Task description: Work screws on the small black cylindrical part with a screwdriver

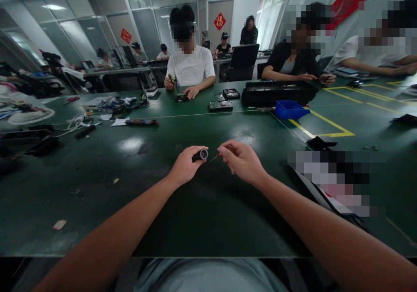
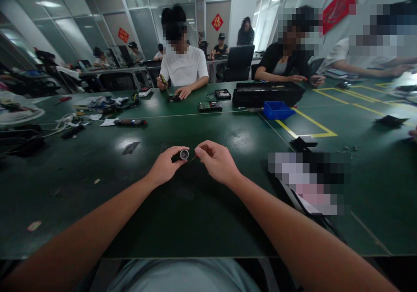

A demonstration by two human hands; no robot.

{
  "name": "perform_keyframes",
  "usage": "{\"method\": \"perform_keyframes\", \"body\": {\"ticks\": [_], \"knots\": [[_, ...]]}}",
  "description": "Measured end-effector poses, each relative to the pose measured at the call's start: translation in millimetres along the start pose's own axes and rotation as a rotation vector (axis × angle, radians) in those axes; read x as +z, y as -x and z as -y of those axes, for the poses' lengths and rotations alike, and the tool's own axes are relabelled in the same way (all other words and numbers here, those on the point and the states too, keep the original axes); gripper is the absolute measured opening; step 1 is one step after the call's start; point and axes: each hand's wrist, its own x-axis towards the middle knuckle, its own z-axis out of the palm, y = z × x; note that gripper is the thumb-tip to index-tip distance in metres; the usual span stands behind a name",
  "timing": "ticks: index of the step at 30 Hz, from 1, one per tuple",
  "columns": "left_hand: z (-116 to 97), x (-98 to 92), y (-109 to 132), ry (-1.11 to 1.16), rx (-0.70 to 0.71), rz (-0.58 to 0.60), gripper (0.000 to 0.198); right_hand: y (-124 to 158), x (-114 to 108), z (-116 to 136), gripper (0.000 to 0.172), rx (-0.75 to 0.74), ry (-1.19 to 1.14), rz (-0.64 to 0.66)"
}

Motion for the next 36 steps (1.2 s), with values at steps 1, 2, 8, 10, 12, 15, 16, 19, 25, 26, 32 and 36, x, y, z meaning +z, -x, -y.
{"method": "perform_keyframes", "body": {"ticks": [1, 2, 8, 10, 12, 15, 16, 19, 25, 26, 32, 36], "knots": [[0.3, 0.0, 0.1, 0.000, 0.003, -0.001, 0.038, 0.3, 0.0, -1.1, 0.026, -0.001, -0.056, 0.008], [0.6, 0.1, 0.2, -0.001, 0.006, -0.004, 0.038, 0.8, 0.1, -1.8, 0.026, -0.013, -0.093, 0.012], [2.7, 0.4, 1.4, -0.008, -0.001, -0.010, 0.039, 3.1, -1.9, -0.4, 0.023, -0.153, -0.090, -0.121], [3.0, 0.7, 1.4, -0.007, 0.000, -0.012, 0.040, 2.0, -2.9, -0.9, 0.022, -0.164, -0.072, -0.191], [2.9, 1.0, 1.4, 0.000, 0.003, -0.011, 0.040, 0.5, -3.2, -2.2, 0.022, -0.161, -0.064, -0.224], [1.7, 0.9, 1.8, 0.011, 0.005, -0.002, 0.040, -0.9, -2.5, -4.0, 0.021, -0.153, -0.078, -0.218], [1.0, 0.7, 2.0, 0.013, 0.006, 0.000, 0.041, -1.1, -2.1, -4.4, 0.021, -0.151, -0.078, -0.213], [-1.5, 0.1, 2.5, 0.015, 0.010, -0.002, 0.040, -1.2, -0.6, -4.8, 0.021, -0.145, -0.055, -0.212], [-3.8, -0.7, 2.7, 0.005, 0.007, -0.002, 0.040, -1.8, -0.4, -4.2, 0.022, -0.126, -0.007, -0.233], [-3.7, -0.9, 2.7, 0.003, 0.007, -0.001, 0.040, -1.7, -0.7, -3.6, 0.023, -0.124, 0.019, -0.234], [-2.4, -1.5, 2.8, 0.002, 0.014, -0.003, 0.040, -0.8, -2.1, 0.8, 0.023, -0.119, 0.131, -0.262], [-0.5, -0.9, 2.7, 0.001, 0.020, -0.008, 0.041, -1.8, -2.2, -1.2, 0.022, -0.125, 0.120, -0.259]]}}
